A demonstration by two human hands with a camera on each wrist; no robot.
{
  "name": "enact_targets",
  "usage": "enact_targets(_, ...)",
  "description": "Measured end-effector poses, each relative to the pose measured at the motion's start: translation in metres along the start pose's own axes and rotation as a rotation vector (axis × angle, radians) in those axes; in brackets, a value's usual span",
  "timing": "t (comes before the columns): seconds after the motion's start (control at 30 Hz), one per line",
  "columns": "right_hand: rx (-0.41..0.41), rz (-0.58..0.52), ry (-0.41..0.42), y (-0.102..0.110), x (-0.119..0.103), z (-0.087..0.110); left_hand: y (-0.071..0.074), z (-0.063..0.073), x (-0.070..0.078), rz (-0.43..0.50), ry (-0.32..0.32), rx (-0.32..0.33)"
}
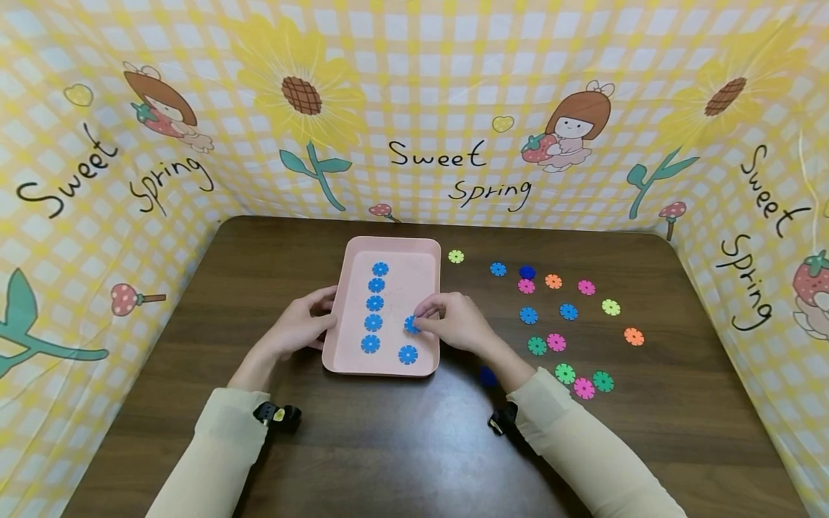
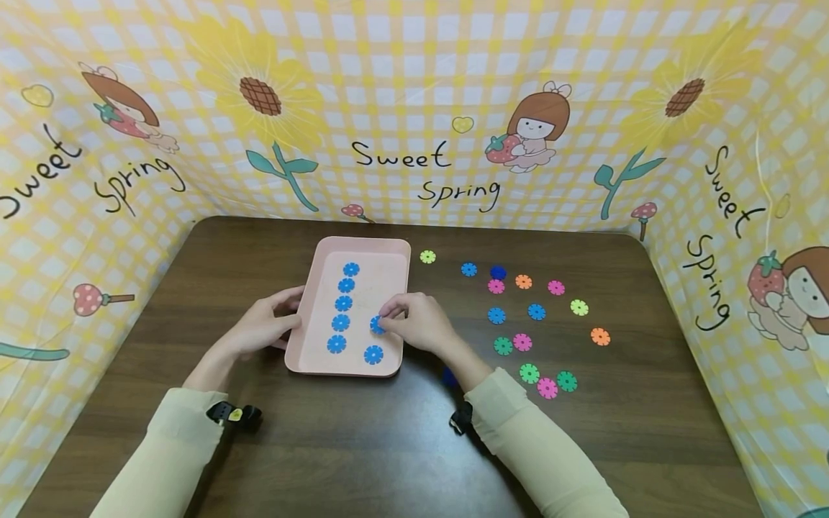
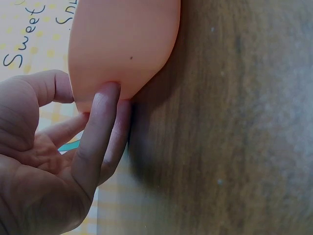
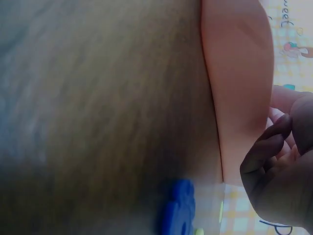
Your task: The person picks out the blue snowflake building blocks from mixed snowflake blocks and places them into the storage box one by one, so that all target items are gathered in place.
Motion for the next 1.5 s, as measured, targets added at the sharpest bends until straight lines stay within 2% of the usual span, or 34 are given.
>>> enact_targets(0.3, -0.064, 0.101, 0.009, -0.013, -0.004, -0.003, 0.0, -0.001, 0.001, 0.004, 0.0, 0.001)
enact_targets(0.67, 0.02, 0.108, 0.008, 0.005, -0.008, 0.0, 0.0, -0.001, 0.0, 0.001, 0.0, 0.003)
enact_targets(0.97, 0.093, 0.111, 0.046, 0.033, -0.014, 0.011, 0.0, 0.0, 0.0, 0.004, 0.001, 0.002)
enact_targets(1.07, 0.109, 0.106, 0.034, 0.046, -0.011, 0.016, 0.001, 0.0, -0.001, 0.001, 0.002, 0.003)
enact_targets(1.5, 0.124, 0.123, -0.061, 0.106, 0.029, 0.041, 0.0, 0.0, 0.0, 0.004, 0.012, 0.002)
Point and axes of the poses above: each hand's wrist, its own z-axis away from the middle knuckle, its own y-axis out of the back of the hand, x = y × z, the point moved 7 cm from there along -z, towards the middle knuckle
